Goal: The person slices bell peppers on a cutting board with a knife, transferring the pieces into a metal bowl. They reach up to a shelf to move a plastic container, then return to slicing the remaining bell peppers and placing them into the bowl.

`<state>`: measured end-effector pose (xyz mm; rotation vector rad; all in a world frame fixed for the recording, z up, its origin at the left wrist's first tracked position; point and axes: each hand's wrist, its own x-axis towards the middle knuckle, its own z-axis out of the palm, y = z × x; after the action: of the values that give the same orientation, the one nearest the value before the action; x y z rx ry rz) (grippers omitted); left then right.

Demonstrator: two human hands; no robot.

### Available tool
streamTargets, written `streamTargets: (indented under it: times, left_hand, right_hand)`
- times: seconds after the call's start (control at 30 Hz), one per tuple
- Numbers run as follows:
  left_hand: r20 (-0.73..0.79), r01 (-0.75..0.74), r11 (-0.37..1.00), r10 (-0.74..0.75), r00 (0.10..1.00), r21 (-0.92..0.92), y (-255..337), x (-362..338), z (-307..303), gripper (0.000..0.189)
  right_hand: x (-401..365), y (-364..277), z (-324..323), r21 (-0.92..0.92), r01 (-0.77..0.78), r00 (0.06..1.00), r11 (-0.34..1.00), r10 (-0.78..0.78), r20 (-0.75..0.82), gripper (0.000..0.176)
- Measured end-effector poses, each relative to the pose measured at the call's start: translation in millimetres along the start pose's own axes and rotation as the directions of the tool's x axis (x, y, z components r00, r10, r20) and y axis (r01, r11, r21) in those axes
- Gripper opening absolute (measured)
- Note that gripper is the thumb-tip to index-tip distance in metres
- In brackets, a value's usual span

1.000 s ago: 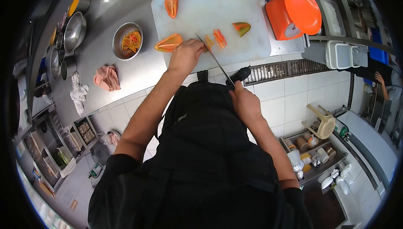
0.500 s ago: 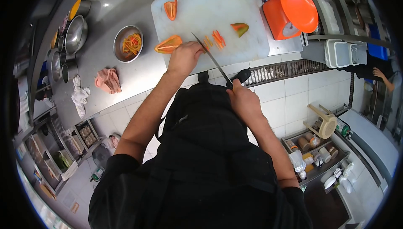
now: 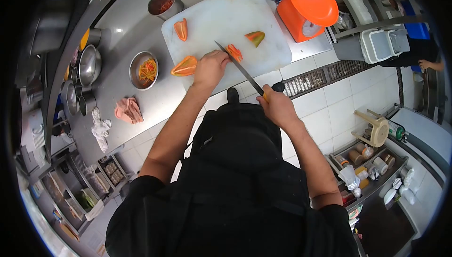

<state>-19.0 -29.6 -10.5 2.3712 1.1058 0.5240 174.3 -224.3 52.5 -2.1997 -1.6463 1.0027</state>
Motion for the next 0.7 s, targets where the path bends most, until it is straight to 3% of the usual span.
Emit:
streamTargets:
  times: [0.17, 0.27, 0.37, 0.47, 0.57, 0.7]
  left_hand:
    - [-0.073, 0.090, 0.993, -0.095, 0.993, -0.074, 5, 11, -16, 0.012]
    - [-0.105, 0.129, 0.979, -0.146, 0.984, -0.156, 16, 37, -34, 0.018]
    - [0.010, -0.133, 0.990, 0.133, 0.991, -0.051, 42, 76, -23, 0.027]
    - [0.248, -0.099, 0.985, 0.062, 0.967, 0.138, 81, 97, 2, 0.033]
    - [0.279, -0.188, 0.963, 0.129, 0.952, 0.195, 66, 115, 29, 0.033]
    - [0.319, -0.142, 0.964, 0.065, 0.946, 0.225, 39, 143, 15, 0.031]
  right_hand:
    - [-7, -3, -11, 0.077, -0.033, 0.999, 0.997, 0.034, -0.015, 0.029]
    - [-14, -11, -7, 0.237, -0.018, 0.997, 0.971, -0.001, 0.082, 0.031]
    - [-5, -8, 10, 0.294, -0.023, 0.985, 0.955, -0.030, 0.172, 0.034]
    - [1, 0, 15, 0.302, -0.036, 0.984, 0.953, -0.019, 0.176, 0.036]
    - [1, 6, 8, 0.267, -0.040, 0.990, 0.963, 0.002, 0.141, 0.035]
    - [-6, 20, 3, 0.286, -0.061, 0.995, 0.956, 0.036, 0.092, 0.034]
